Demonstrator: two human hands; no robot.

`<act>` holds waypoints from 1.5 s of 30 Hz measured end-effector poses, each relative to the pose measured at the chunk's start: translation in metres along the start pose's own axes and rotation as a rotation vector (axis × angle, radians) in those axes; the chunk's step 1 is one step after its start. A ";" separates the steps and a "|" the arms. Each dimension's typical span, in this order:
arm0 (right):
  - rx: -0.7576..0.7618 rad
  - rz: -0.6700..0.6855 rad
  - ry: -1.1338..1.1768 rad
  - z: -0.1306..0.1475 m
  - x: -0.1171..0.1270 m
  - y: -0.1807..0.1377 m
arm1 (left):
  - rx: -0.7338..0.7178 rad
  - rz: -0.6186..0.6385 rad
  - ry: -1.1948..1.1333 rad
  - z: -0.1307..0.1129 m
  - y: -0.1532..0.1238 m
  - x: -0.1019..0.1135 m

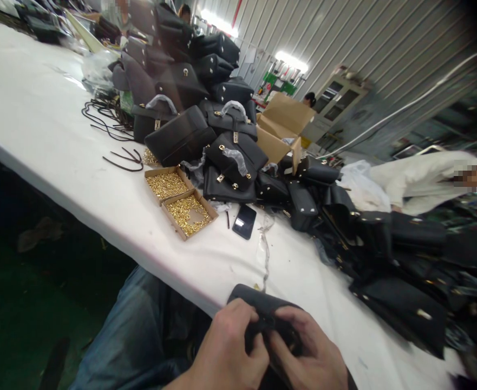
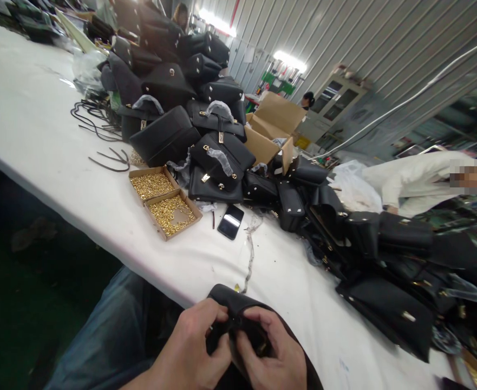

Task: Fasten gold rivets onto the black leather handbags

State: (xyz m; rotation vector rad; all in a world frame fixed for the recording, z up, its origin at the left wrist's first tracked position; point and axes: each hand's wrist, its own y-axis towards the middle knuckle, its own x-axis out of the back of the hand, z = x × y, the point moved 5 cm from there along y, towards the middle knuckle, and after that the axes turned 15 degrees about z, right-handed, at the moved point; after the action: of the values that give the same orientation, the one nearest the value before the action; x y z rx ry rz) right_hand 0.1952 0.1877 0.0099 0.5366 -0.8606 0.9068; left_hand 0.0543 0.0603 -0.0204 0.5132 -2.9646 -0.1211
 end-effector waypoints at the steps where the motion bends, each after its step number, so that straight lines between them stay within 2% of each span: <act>1: -0.005 0.006 0.000 -0.002 0.000 -0.001 | -0.010 -0.003 -0.001 0.000 -0.001 0.000; 9: 0.084 0.110 -0.063 0.004 0.012 0.009 | 0.065 0.021 0.008 0.004 0.001 -0.003; 16: 0.137 0.060 0.031 0.019 0.019 0.025 | 0.086 0.017 0.034 -0.003 0.012 0.001; 20: 0.175 0.047 0.025 0.018 0.021 0.026 | 0.073 0.024 0.070 -0.006 0.016 0.001; 26: 0.092 0.072 0.022 0.011 0.021 0.024 | 0.110 0.066 0.068 -0.005 0.014 -0.001; 31: 0.065 0.126 0.042 0.009 0.020 0.024 | 0.104 0.113 0.070 -0.013 0.018 0.002; 35: 0.021 0.166 0.092 0.006 0.022 0.026 | 0.100 0.146 0.205 -0.019 0.026 0.002; 41: -0.072 0.239 0.298 0.006 0.026 0.037 | 0.154 0.193 0.588 -0.030 0.044 0.011; 45: -0.070 0.250 0.384 0.003 0.029 0.049 | 0.163 0.281 0.749 -0.043 0.063 0.016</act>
State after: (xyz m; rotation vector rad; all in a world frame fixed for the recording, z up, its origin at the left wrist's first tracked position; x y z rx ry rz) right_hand 0.1618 0.2246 0.0382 0.1839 -0.6134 1.1580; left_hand 0.0245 0.1111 0.0305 0.1049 -2.2782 0.2818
